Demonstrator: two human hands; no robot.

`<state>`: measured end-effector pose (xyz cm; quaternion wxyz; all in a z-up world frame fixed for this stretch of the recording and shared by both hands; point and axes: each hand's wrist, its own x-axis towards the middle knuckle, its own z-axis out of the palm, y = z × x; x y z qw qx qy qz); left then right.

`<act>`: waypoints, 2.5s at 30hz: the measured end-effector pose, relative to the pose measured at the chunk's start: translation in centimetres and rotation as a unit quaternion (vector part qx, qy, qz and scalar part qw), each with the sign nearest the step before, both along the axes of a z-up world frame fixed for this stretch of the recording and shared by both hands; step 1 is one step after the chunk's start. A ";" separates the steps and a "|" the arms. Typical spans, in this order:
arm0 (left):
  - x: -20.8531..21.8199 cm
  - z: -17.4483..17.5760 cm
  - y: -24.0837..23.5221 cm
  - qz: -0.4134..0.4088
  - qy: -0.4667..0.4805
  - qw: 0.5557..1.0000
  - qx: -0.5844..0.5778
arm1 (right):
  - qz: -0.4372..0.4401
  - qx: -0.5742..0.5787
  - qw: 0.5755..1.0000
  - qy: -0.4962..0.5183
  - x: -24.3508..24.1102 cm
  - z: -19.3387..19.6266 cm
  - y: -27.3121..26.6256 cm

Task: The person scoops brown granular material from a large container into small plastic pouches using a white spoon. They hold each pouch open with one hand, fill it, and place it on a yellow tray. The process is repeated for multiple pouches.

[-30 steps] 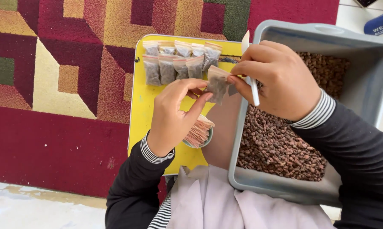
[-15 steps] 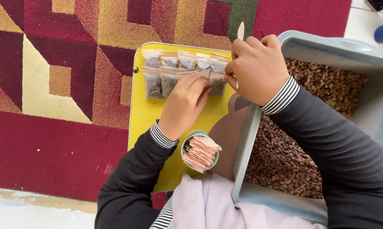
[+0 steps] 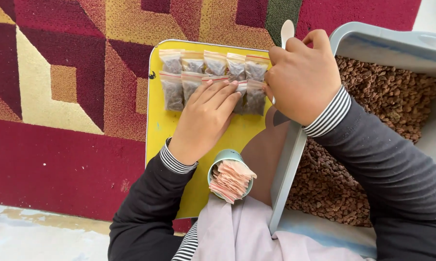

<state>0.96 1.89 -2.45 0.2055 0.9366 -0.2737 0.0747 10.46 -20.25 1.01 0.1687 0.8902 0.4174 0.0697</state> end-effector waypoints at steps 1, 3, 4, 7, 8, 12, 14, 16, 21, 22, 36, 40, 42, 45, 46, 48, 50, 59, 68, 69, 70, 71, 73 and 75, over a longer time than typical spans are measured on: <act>0.0 -0.1 0.0 -0.001 0.001 1.000 0.000 | -0.001 0.000 1.000 0.001 -0.1 0.2 0.0; -0.2 -0.3 -0.1 0.009 -0.010 1.000 0.016 | 0.006 -0.002 1.000 -0.018 -0.2 0.5 0.1; -0.2 -0.2 -0.1 0.010 -0.010 1.000 0.016 | 0.007 -0.001 1.000 -0.018 -0.2 0.5 0.1; -0.1 0.1 -0.2 0.012 -0.010 1.000 0.008 | 0.011 0.007 1.000 -0.013 -0.3 0.8 0.1; -0.1 0.0 -0.2 0.012 -0.015 1.000 0.005 | 0.006 0.019 1.000 -0.019 -0.3 0.9 0.2; 0.2 0.7 0.3 0.017 -0.043 0.999 0.007 | -0.006 0.055 0.998 -0.036 -0.5 0.9 0.0; 0.2 1.0 0.4 0.021 -0.043 0.999 0.002 | 0.007 0.066 0.998 -0.021 -0.5 1.3 -0.1; 0.2 1.1 0.6 0.025 -0.042 0.999 -0.002 | 0.020 0.078 0.997 -0.006 -0.4 1.4 -0.1; 0.2 0.2 0.8 0.039 -0.019 0.999 0.014 | 0.034 0.025 0.998 0.038 -0.3 1.6 -0.2; 0.3 0.2 0.8 0.040 -0.019 0.999 0.014 | 0.034 0.024 0.998 0.038 -0.2 1.6 -0.2; -0.4 5.0 1.0 -0.052 0.021 0.952 -0.300 | 0.159 0.248 0.866 0.405 -2.8 7.0 1.0; -1.7 7.2 1.8 -0.135 0.095 0.922 -0.349 | 0.170 0.211 0.888 0.371 -6.8 8.0 1.2; -2.2 7.2 2.1 -0.182 0.126 0.930 -0.293 | 0.148 0.179 0.909 0.347 -8.4 7.8 0.7; -2.6 7.2 2.0 -0.181 0.132 0.943 -0.247 | 0.116 0.184 0.931 0.292 -9.9 7.0 0.0; -2.8 6.9 1.9 -0.182 0.132 0.943 -0.246 | 0.115 0.185 0.931 0.291 -10.4 6.8 -0.1; -3.0 6.4 1.8 -0.183 0.161 0.944 -0.221 | 0.090 0.196 0.933 0.288 -11.4 6.3 -0.3; -3.2 6.4 1.9 -0.191 0.175 0.942 -0.215 | 0.084 0.221 0.926 0.293 -11.8 6.3 -0.4; -3.5 5.3 1.3 -0.213 0.207 0.937 -0.186 | 0.069 0.276 0.916 0.282 -12.5 5.2 -0.7; -3.2 4.5 1.1 -0.212 0.233 0.936 -0.156 | 0.074 0.302 0.917 0.251 -12.2 6.4 -0.7; -3.2 4.4 1.1 -0.212 0.234 0.935 -0.160 | 0.073 0.303 0.917 0.251 -12.2 6.5 -0.8; -3.2 4.4 1.1 -0.212 0.234 0.936 -0.159 | 0.073 0.303 0.917 0.250 -12.3 6.7 -0.8; -3.2 4.4 1.1 -0.213 0.235 0.935 -0.159 | 0.072 0.309 0.915 0.248 -12.3 7.0 -0.8; -3.0 4.4 1.1 -0.214 0.235 0.935 -0.159 | 0.071 0.314 0.915 0.244 -12.3 7.5 -1.0; -3.1 4.4 1.1 -0.215 0.238 0.930 -0.179 | 0.074 0.322 0.917 0.223 -12.4 8.0 -1.1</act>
